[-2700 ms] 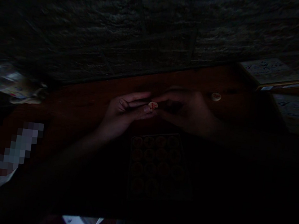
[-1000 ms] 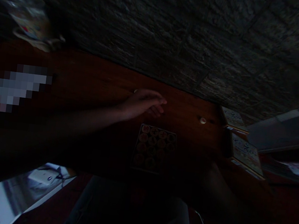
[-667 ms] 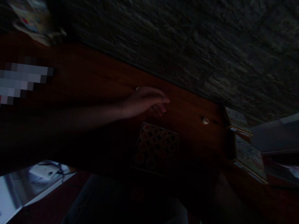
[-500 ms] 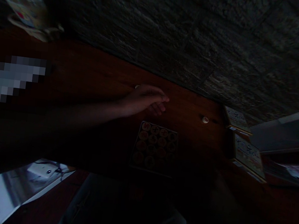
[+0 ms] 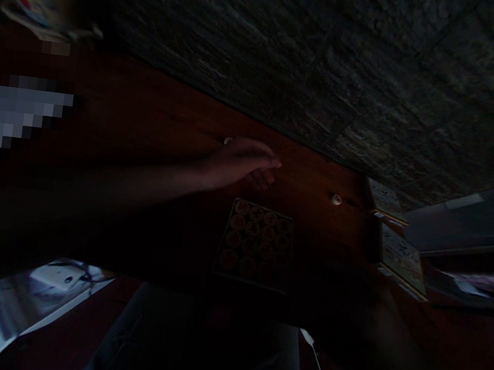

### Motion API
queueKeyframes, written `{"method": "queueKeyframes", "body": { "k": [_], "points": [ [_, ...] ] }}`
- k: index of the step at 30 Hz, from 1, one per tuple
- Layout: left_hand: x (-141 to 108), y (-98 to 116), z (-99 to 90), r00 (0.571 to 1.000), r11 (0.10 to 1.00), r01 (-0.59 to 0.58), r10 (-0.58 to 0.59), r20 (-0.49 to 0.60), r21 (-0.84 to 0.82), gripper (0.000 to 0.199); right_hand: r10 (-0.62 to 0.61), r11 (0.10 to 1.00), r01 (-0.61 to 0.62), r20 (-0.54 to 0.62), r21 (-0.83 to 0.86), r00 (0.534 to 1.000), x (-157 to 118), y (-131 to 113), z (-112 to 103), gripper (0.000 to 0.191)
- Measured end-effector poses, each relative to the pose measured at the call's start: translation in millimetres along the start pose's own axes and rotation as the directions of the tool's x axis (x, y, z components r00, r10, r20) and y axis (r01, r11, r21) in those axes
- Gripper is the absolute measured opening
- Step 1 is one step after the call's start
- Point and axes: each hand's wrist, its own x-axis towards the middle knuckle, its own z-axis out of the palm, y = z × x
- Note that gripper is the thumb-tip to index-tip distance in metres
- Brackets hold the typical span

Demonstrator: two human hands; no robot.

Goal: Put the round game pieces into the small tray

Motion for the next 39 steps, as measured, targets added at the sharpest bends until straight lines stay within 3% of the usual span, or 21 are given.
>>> {"method": "queueKeyframes", "body": {
  "k": [10, 15, 19, 21, 24, 27, 29, 33, 39],
  "points": [
    [1, 0, -0.6, 1.000, 1.000, -0.008, 0.008, 0.008, 0.000, 0.011, 0.051, 0.996, -0.051, 0.000, 0.072, 0.999, -2, 9, 5, 0.020],
    [1, 0, 0.5, 1.000, 1.000, -0.008, 0.008, 0.004, -0.010, 0.012, 0.088, 0.991, -0.087, -0.004, 0.101, 0.996, 3, 7, -13, 0.015],
    [0, 0, -0.3, 1.000, 1.000, -0.011, 0.011, -0.002, -0.002, 0.012, 0.091, 0.987, -0.089, -0.005, 0.134, 0.996, 29, 15, -39, 0.018],
    [0, -2, -1.4, 1.000, 1.000, -0.021, 0.021, -0.007, 0.001, 0.012, 0.131, 0.981, -0.114, -0.101, 0.158, 0.986, 53, 31, -43, 0.023],
    [2, -6, -3.8, 0.999, 0.999, -0.041, 0.041, -0.004, -0.018, 0.012, 0.307, 0.935, -0.224, -0.308, 0.275, 0.900, 94, 68, -27, 0.021],
    [5, -11, -7.1, 0.998, 0.997, -0.054, 0.055, 0.004, -0.045, 0.012, 0.508, 0.848, -0.316, -0.486, 0.425, 0.711, 124, 108, 8, 0.028],
    [6, -13, -8.9, 0.998, 0.997, -0.060, 0.061, 0.005, -0.051, 0.014, 0.528, 0.839, -0.317, -0.525, 0.442, 0.667, 128, 124, 32, 0.027],
    [3, -11, -9.5, 0.998, 0.998, -0.062, 0.062, -0.002, -0.023, 0.014, 0.395, 0.909, -0.248, -0.497, 0.336, 0.773, 111, 124, 56, 0.018],
    [-4, -7, -7.5, 0.994, 0.994, -0.091, 0.094, -0.055, 0.056, 0.019, 0.205, 0.961, -0.075, -0.502, 0.268, 0.840, 108, 113, 56, 0.024]
  ]
}}
